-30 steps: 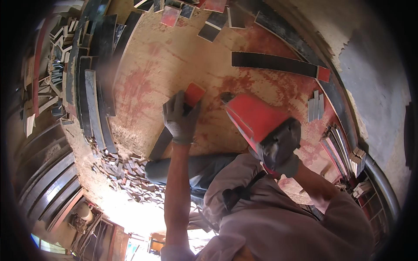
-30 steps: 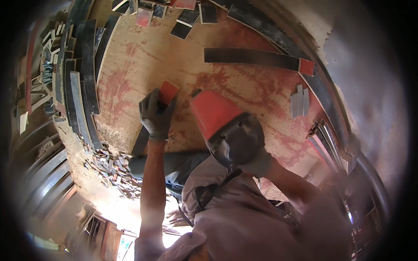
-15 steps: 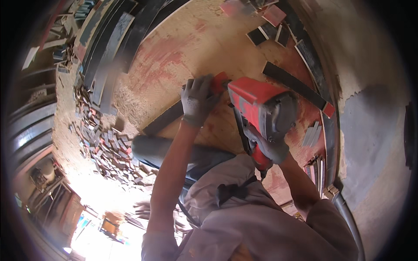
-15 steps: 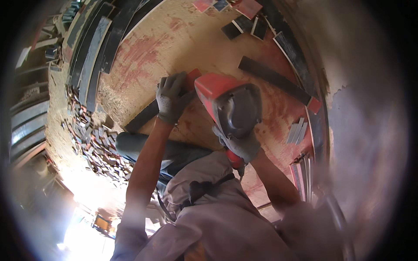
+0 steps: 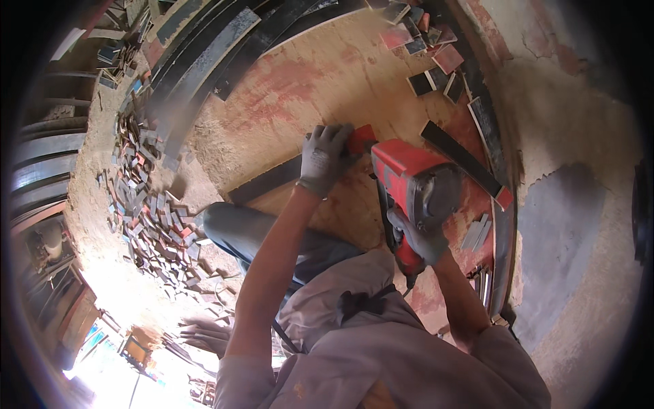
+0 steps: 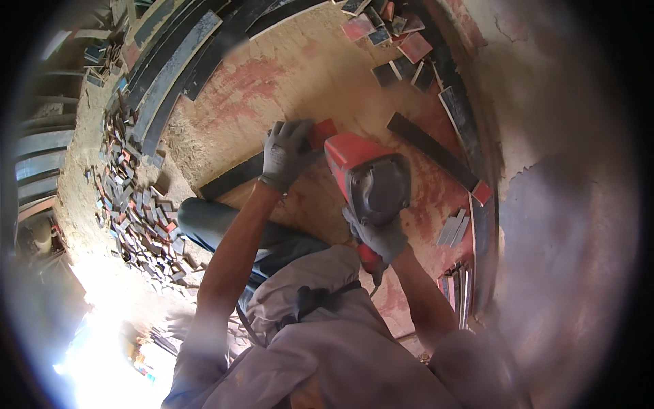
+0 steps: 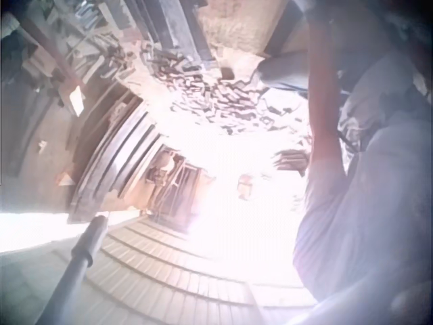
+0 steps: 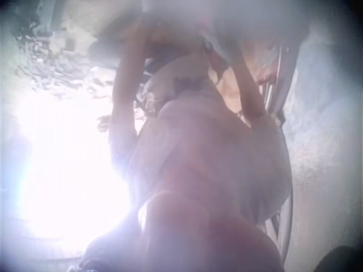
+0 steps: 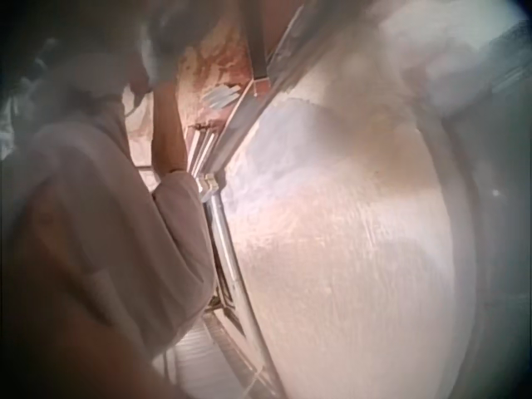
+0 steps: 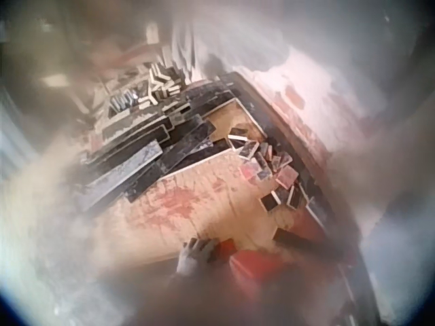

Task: The person selects and stacks wooden strips, then uses a nail gun to fasten them into small rectangular frames on the floor. The person repeatedly picks up strips, aligns them, and nails them together, leaving finished frames on the floor.

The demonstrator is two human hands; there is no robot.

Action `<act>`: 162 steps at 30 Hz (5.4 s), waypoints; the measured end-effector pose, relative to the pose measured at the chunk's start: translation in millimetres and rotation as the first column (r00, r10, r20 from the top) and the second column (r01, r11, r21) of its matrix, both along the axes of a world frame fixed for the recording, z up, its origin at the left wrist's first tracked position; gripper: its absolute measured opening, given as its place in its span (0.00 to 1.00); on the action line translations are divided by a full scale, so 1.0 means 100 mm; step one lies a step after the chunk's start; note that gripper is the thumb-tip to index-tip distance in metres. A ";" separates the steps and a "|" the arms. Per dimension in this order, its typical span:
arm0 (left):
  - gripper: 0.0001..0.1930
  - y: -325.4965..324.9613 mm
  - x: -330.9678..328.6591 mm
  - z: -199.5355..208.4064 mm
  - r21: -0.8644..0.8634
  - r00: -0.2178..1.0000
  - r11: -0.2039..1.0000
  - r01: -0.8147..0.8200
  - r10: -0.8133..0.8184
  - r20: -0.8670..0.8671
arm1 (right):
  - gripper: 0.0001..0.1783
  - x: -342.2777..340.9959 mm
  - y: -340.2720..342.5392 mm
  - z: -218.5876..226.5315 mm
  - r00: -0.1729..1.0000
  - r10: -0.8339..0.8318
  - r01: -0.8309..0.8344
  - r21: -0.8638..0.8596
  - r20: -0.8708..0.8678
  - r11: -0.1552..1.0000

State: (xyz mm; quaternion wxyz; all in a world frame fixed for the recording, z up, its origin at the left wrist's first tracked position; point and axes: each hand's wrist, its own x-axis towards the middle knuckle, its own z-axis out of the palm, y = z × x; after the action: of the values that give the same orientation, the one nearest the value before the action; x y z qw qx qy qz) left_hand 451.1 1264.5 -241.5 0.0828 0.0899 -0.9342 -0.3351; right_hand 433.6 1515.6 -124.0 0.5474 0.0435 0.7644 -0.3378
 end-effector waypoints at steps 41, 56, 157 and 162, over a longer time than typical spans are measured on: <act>0.48 -1.31 -0.35 0.36 -0.525 0.957 0.802 -0.284 0.271 -0.104 | 0.33 -1.38 1.92 -0.33 0.224 0.282 -0.193 0.241 -0.933 0.951; 0.16 -1.92 0.00 0.19 -0.350 0.973 0.909 -0.225 0.231 -0.025 | 0.25 -2.52 -0.29 -0.88 -0.175 0.423 -0.402 0.457 -0.889 0.793; 0.22 -0.39 -0.10 0.25 -0.135 0.993 0.988 -0.075 0.087 0.082 | 0.30 0.16 0.10 -0.19 0.222 0.283 -0.432 0.167 -0.933 0.887; 0.21 -0.51 -0.27 1.40 -0.103 0.987 0.991 -0.089 0.074 -0.145 | 0.39 0.62 0.18 -0.08 0.598 0.201 -0.244 0.063 -0.776 0.968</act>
State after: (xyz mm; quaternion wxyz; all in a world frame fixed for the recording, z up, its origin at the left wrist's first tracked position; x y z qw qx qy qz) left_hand 424.4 1213.0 -101.9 0.1668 0.0996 -0.9385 -0.2855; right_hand 495.5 1533.7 -132.1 0.2030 -0.2154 0.9159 -0.2713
